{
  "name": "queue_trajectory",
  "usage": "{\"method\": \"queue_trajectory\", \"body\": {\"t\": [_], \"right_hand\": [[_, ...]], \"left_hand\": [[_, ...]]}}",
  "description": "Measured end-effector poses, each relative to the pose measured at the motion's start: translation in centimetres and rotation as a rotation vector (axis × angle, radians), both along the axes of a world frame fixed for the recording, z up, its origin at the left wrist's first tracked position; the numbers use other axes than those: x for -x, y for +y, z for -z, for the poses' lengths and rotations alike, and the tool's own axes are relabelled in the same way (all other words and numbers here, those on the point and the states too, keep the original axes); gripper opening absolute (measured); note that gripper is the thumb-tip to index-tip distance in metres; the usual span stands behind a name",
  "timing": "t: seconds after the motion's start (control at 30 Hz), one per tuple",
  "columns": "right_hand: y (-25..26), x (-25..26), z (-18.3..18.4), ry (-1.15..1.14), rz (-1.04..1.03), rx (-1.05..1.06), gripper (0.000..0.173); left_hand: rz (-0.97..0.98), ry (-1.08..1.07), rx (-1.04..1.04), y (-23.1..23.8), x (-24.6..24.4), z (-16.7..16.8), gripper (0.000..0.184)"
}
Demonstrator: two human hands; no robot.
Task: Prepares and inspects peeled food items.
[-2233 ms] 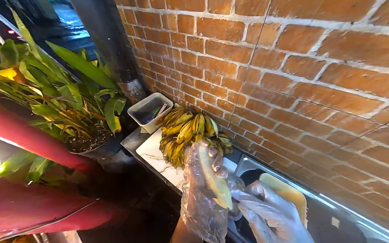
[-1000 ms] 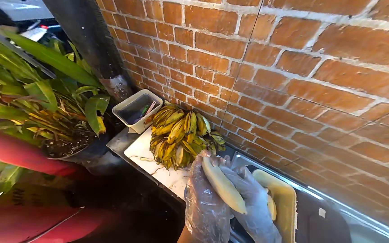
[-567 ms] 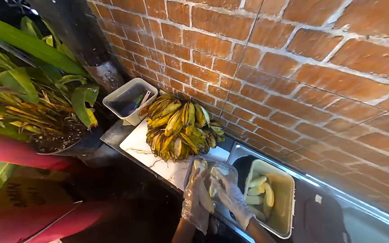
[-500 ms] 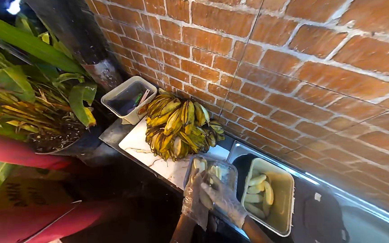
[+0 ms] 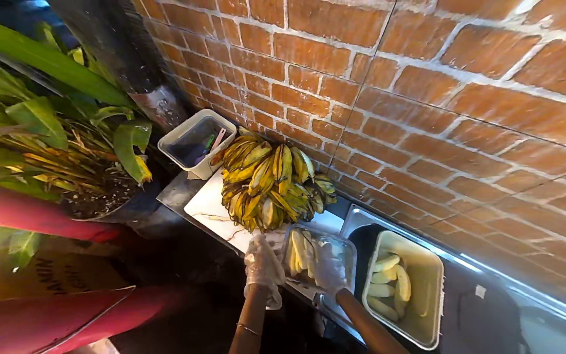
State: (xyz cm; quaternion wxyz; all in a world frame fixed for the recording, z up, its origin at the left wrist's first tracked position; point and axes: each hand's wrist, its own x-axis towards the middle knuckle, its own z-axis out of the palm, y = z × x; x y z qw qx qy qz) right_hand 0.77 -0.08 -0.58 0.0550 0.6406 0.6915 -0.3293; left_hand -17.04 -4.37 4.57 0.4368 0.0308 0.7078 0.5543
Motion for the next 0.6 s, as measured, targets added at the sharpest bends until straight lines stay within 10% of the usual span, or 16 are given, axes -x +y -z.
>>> {"method": "queue_trajectory", "body": {"t": [0.23, 0.6], "right_hand": [[-3.2, -2.0, -12.4, 0.976, -0.209, -0.118, 0.037], [-4.4, -3.2, -18.8, 0.973, -0.387, -0.537, 0.032]], "left_hand": [[0.002, -0.531, -0.669, 0.0, 0.9, -7.9, 0.039], [0.039, -1.062, -0.991, 1.0, -2.0, -13.1, 0.049]]}}
